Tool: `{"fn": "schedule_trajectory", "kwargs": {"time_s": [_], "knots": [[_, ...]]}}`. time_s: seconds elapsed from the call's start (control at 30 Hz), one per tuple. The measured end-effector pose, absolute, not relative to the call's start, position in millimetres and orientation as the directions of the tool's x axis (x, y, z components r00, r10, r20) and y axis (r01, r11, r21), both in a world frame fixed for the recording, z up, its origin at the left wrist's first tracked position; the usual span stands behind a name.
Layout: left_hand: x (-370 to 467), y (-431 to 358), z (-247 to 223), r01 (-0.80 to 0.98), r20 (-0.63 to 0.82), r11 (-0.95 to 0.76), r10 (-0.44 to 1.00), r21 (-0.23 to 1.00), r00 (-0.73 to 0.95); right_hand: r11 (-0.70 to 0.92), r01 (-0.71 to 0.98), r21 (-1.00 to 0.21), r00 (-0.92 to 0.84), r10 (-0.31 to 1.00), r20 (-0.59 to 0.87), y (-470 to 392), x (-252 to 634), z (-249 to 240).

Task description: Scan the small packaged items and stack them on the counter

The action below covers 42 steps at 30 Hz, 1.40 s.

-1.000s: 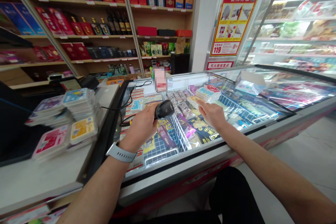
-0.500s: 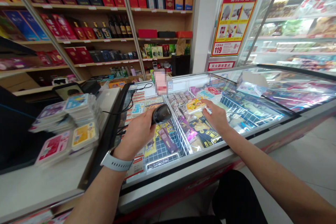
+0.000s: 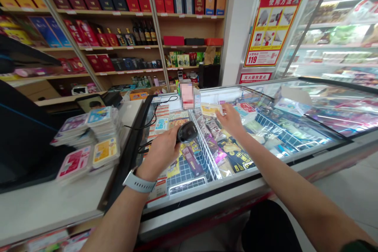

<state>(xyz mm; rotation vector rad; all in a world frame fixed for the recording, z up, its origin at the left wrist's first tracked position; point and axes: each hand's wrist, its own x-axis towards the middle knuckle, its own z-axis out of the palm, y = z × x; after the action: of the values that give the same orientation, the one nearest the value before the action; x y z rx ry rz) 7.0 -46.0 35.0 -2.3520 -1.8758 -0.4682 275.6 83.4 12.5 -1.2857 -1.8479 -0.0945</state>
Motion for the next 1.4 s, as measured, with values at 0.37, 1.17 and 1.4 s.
{"fn": "schedule_trajectory", "kwargs": {"time_s": [0.37,1.17,1.4], "knots": [[4,-45,36,0.971,0.278,-0.196,0.948,0.136,0.153,0.521,0.763,-0.384,-0.159,0.726,0.669,86,274,-8],[4,-40,27,0.967,0.265,-0.211,0.950,0.141,0.168,0.305,0.951,-0.059,-0.276,0.916,0.292,57,248,5],[3,-37,24,0.966,0.253,-0.211,0.953,0.149,0.169,0.341,0.933,-0.117,-0.297,0.911,0.286,51,245,4]]}}
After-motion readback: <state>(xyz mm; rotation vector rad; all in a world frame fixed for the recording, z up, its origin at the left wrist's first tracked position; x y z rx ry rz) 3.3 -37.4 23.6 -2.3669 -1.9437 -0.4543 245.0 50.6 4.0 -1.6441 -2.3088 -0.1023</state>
